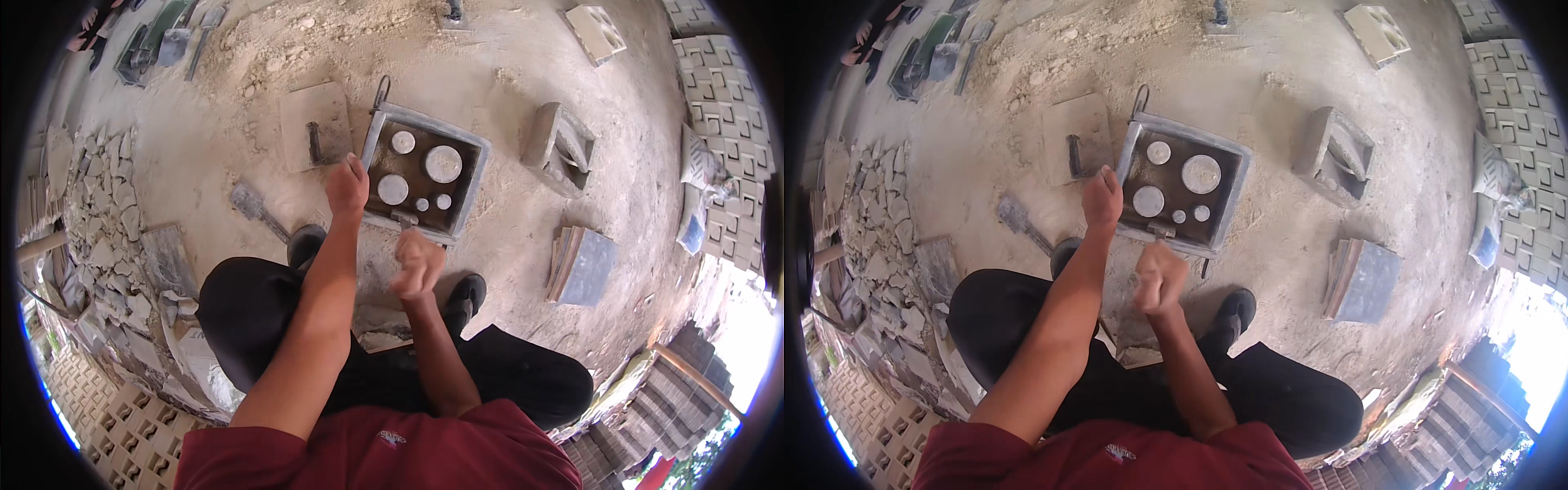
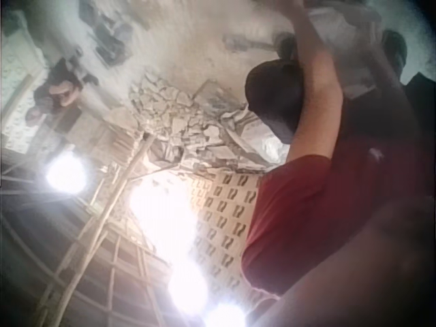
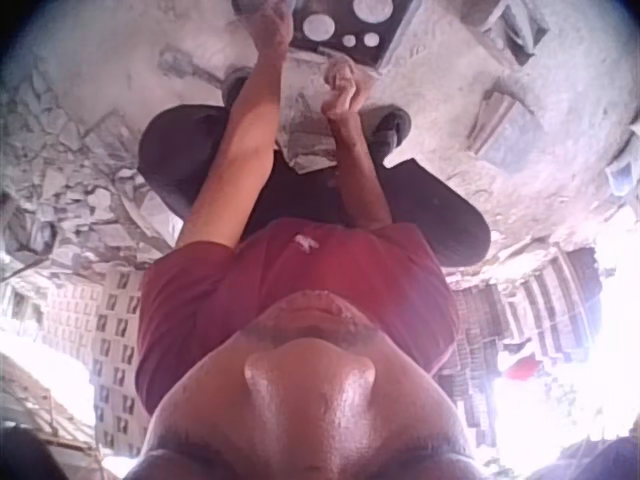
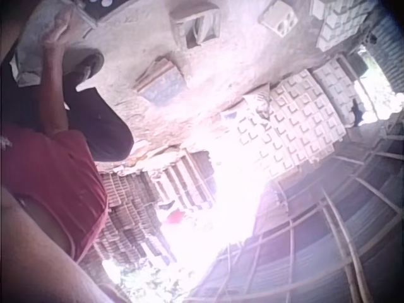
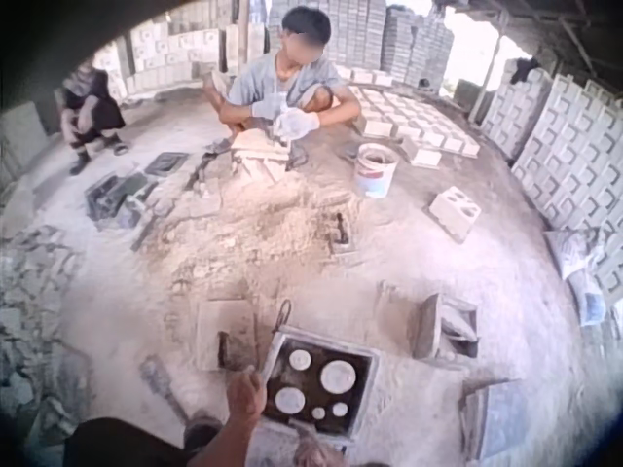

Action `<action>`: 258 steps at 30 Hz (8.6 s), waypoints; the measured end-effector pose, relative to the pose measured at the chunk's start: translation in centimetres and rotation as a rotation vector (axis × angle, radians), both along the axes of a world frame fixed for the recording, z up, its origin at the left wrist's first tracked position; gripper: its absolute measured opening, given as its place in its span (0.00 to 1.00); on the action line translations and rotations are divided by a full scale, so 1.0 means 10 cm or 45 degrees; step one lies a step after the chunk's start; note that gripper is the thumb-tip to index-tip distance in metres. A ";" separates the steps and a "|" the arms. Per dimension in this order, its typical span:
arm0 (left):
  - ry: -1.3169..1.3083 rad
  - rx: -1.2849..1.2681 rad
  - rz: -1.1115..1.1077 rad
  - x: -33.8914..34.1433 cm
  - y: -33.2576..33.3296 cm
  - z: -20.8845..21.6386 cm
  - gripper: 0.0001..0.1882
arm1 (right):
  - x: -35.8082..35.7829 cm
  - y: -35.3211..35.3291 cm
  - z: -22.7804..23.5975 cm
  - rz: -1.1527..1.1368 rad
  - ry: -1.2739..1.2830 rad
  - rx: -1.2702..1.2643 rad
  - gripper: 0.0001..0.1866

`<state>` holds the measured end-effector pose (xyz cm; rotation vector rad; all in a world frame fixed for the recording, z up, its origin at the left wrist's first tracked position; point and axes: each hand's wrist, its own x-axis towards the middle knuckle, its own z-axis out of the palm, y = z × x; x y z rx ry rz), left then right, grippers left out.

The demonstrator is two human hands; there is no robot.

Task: The person uses a trowel to pack wet concrete into a square mold containing several cylindrical inserts, then uses a hammer and a small rod to tap and consolidate the material around the inserts.

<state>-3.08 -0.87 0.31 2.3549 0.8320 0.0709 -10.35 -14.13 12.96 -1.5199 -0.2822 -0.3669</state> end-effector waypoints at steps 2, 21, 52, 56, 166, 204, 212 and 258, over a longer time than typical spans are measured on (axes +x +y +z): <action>0.114 0.009 0.006 0.02 0.01 0.04 0.26 | 0.07 -0.15 0.16 -0.031 0.110 0.110 0.17; 0.175 -0.172 0.249 0.06 -0.05 0.16 0.24 | 0.10 -0.56 0.17 -0.099 0.306 -0.258 0.18; 0.177 -0.231 0.313 0.07 -0.01 0.17 0.25 | 0.44 -0.68 0.90 -0.840 0.215 0.139 0.28; 0.171 -0.213 0.278 0.08 0.01 0.12 0.25 | 0.49 -0.63 0.91 -0.796 0.286 0.102 0.28; 0.099 -0.169 0.192 0.07 0.08 -0.01 0.26 | 1.00 -0.79 0.55 -0.185 0.624 0.384 0.21; 0.087 -0.211 0.185 0.04 0.04 0.02 0.26 | 1.39 -0.84 0.29 -0.465 0.238 0.296 0.18; 0.067 -0.239 0.180 0.08 0.06 -0.05 0.25 | 1.77 -0.84 0.29 -0.081 0.116 0.000 0.21; 0.049 -0.230 0.239 0.04 0.06 -0.02 0.23 | 2.11 -0.02 0.19 0.024 0.139 0.153 0.17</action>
